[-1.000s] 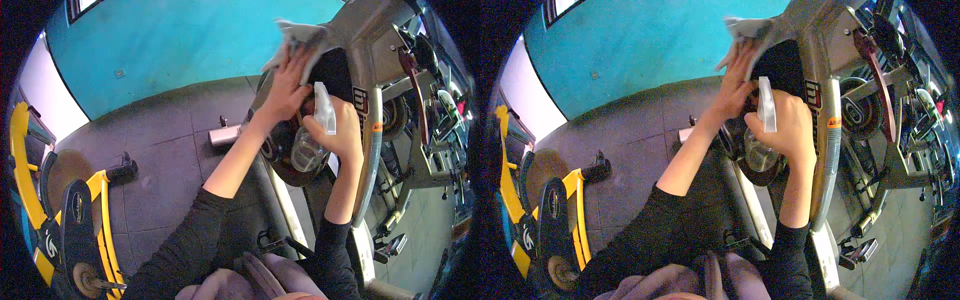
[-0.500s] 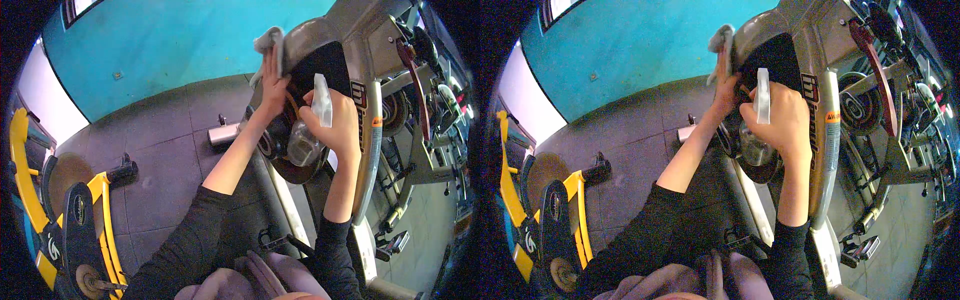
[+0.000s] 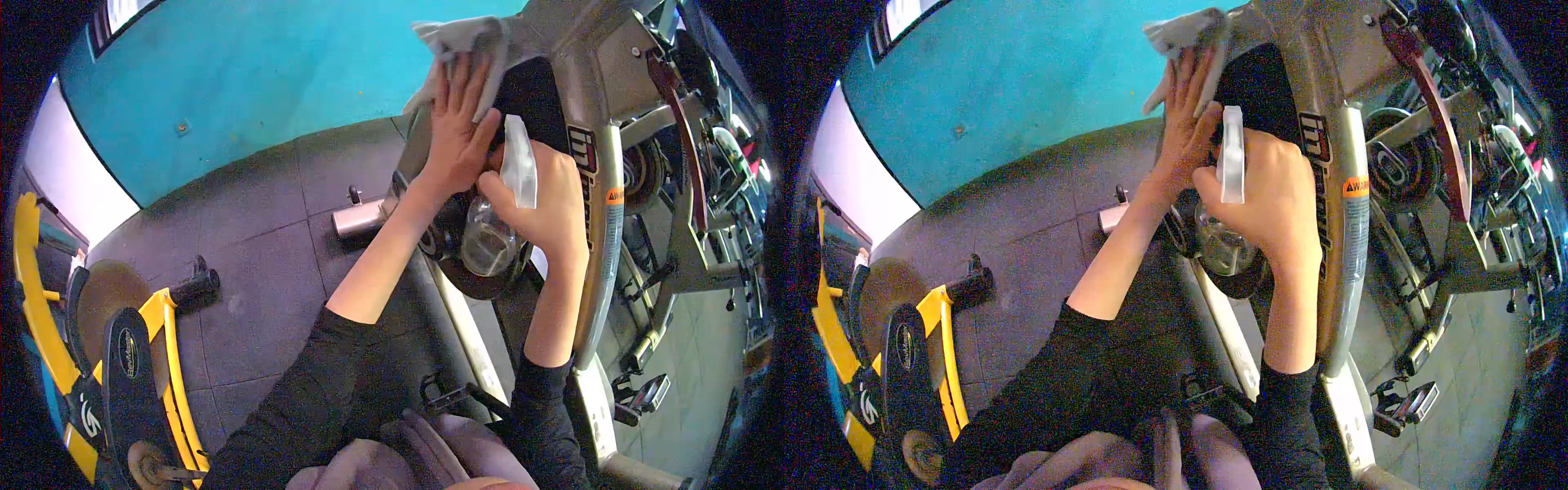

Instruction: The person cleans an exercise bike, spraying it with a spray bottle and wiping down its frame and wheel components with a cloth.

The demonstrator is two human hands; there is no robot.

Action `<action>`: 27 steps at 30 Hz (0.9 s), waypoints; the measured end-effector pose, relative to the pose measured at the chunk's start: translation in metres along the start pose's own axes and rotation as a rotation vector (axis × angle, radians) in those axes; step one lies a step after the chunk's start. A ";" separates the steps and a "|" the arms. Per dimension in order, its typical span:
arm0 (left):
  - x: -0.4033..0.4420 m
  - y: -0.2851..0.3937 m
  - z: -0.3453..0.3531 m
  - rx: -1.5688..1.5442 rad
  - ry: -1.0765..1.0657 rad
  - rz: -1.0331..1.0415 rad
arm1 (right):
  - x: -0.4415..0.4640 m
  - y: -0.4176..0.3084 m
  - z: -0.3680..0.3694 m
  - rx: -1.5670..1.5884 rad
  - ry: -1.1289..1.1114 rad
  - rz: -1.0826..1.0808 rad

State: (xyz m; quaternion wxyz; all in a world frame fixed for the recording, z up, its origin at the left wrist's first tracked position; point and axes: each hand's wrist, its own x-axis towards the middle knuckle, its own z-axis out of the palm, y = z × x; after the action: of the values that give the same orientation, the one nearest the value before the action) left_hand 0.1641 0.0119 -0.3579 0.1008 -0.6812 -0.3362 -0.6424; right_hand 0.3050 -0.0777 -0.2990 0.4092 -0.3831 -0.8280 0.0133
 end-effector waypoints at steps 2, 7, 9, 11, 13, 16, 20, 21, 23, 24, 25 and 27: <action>0.003 0.008 0.004 0.087 -0.005 0.108 | 0.001 0.001 0.000 -0.003 0.005 -0.017; 0.014 0.006 -0.008 -0.049 -0.033 0.171 | 0.000 0.000 -0.001 -0.016 -0.013 0.016; 0.013 0.002 -0.009 -0.074 -0.021 0.172 | -0.001 -0.002 0.000 -0.012 -0.012 0.026; 0.009 0.002 -0.004 -0.035 0.013 0.141 | -0.001 -0.003 0.001 0.091 0.051 0.032; 0.004 0.002 0.002 0.006 0.048 0.112 | -0.002 -0.006 -0.001 0.099 0.053 0.056; 0.001 -0.001 0.004 0.052 0.061 0.085 | -0.006 -0.010 -0.003 0.090 0.044 0.107; -0.005 -0.012 0.005 0.032 0.079 0.067 | -0.008 -0.014 -0.008 0.064 0.029 0.200; -0.008 -0.018 0.006 -0.036 0.111 0.020 | -0.009 -0.013 -0.009 0.065 0.029 0.197; -0.013 -0.029 0.007 -0.101 0.144 -0.024 | -0.010 -0.010 -0.011 0.030 -0.015 0.253; -0.014 -0.033 0.005 -0.149 0.141 -0.071 | -0.010 -0.013 -0.014 0.039 -0.044 0.290; -0.015 -0.037 0.004 -0.198 0.139 -0.119 | -0.010 -0.013 -0.014 0.040 -0.044 0.288; -0.016 -0.040 0.002 -0.206 0.128 -0.105 | -0.012 -0.009 -0.011 -0.024 0.022 0.187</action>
State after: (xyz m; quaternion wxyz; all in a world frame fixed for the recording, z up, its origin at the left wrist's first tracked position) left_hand 0.1429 0.0381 -0.3848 0.0176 -0.6269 -0.2966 -0.7202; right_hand 0.3117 -0.0950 -0.2965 0.4104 -0.4638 -0.7842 0.0376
